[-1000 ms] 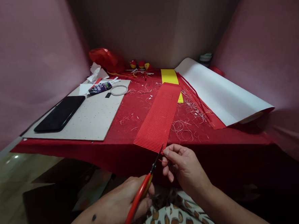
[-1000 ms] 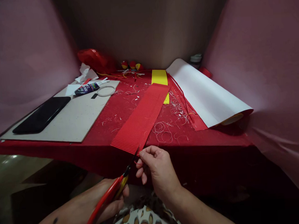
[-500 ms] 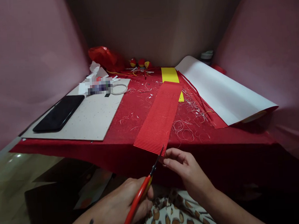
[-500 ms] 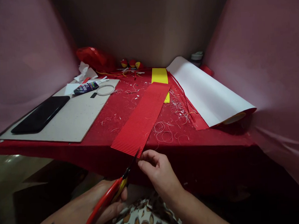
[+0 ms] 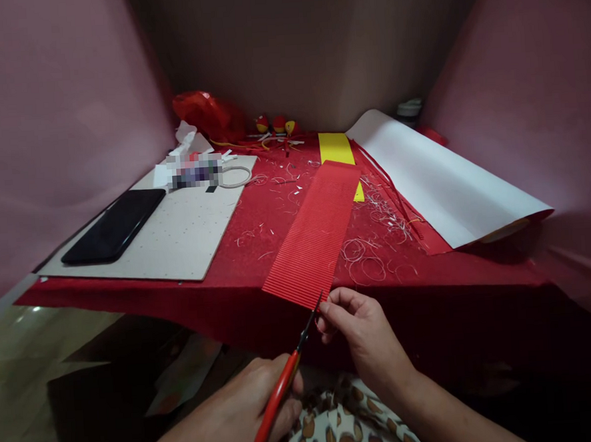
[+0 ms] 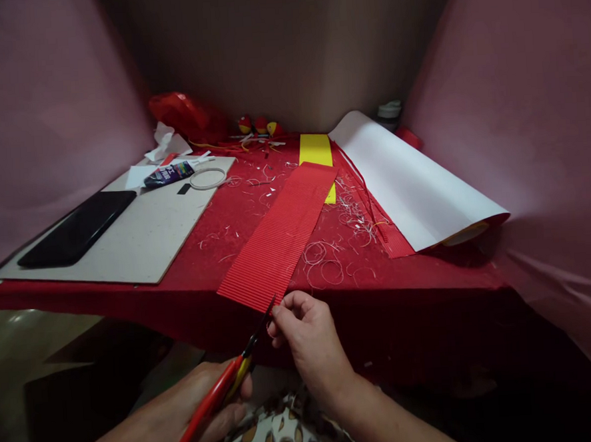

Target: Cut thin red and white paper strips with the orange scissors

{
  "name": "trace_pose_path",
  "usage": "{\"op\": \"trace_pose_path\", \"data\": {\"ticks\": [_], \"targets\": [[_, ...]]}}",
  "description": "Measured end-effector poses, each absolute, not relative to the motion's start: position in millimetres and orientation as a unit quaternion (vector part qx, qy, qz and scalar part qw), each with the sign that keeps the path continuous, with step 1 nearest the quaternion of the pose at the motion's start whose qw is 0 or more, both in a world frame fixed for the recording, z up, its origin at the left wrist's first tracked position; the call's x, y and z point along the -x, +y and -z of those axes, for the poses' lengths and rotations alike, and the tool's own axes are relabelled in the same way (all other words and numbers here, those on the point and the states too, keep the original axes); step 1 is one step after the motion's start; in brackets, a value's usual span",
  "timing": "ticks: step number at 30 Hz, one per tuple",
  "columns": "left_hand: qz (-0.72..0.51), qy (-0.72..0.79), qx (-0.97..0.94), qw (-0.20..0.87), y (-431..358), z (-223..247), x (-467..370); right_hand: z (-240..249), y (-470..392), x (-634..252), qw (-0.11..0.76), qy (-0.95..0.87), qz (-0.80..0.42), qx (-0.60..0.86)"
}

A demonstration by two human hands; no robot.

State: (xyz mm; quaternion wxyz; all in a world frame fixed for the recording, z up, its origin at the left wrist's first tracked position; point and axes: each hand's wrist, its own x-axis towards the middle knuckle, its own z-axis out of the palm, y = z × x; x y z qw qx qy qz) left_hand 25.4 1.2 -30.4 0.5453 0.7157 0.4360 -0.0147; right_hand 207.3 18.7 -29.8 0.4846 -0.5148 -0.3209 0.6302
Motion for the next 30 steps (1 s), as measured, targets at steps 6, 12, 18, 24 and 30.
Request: {"op": "trace_pose_path", "data": {"ticks": [6, 12, 18, 24, 30], "targets": [[0.011, 0.448, -0.720, 0.530, -1, 31, -26, 32, 18, -207, 0.487, -0.328, -0.635, 0.502], [0.005, 0.454, -0.694, 0.559, -2, 24, -29, 33, 18, -205, 0.489, -0.330, -0.636, 0.497], [-0.014, 0.442, -0.615, 0.653, -9, 42, -27, 29, 17, -204, 0.482, -0.331, -0.633, 0.508], [-0.013, 0.443, -0.626, 0.642, -13, 41, -23, 34, 12, -203, 0.492, -0.339, -0.622, 0.506], [-0.056, 0.415, -0.731, 0.539, -12, 41, -24, 41, 9, -205, 0.488, -0.368, -0.619, 0.494]]}}
